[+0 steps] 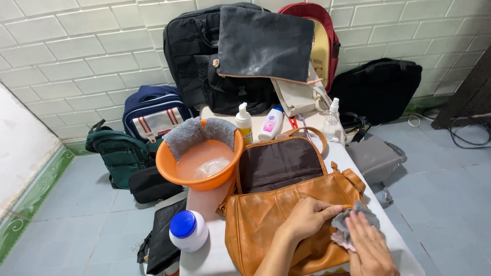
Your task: Cleaning a brown leather handbag using a cloth and a cleaning solution in a bowl.
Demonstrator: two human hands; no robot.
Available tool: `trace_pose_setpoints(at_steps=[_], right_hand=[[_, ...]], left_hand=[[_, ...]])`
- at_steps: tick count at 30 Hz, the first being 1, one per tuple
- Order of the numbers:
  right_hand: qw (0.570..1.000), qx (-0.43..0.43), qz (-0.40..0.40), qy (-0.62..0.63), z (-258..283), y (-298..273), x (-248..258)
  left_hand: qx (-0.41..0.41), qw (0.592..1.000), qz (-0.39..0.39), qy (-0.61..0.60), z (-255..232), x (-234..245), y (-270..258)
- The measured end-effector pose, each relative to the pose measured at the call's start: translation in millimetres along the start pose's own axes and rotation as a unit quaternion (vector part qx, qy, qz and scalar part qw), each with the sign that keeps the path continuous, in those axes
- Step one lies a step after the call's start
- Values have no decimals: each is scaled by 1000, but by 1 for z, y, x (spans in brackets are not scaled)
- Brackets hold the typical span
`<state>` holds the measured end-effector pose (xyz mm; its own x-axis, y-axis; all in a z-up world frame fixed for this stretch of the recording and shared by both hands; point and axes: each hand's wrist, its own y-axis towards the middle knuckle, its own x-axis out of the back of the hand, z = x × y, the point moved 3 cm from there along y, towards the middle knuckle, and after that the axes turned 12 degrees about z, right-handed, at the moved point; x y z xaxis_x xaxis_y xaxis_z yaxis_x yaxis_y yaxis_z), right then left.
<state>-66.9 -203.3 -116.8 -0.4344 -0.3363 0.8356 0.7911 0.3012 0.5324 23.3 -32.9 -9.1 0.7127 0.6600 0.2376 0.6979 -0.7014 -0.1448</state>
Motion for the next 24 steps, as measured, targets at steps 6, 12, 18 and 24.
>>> trace_pose_setpoints(at_steps=[6, 12, 18, 24], right_hand=[[982, -180, -66, 4, 72, 28, 1], [983, -164, -43, 69, 75, 23, 30], [965, -260, -22, 15, 47, 44, 71], [976, -209, -55, 1, 111, 24, 19]], left_hand=[[-8, 999, -17, 36, 12, 0, 5], [3, 997, -42, 63, 13, -4, 3], [-19, 996, -60, 60, -5, -4, -8], [-26, 992, -57, 110, -9, -6, -4]])
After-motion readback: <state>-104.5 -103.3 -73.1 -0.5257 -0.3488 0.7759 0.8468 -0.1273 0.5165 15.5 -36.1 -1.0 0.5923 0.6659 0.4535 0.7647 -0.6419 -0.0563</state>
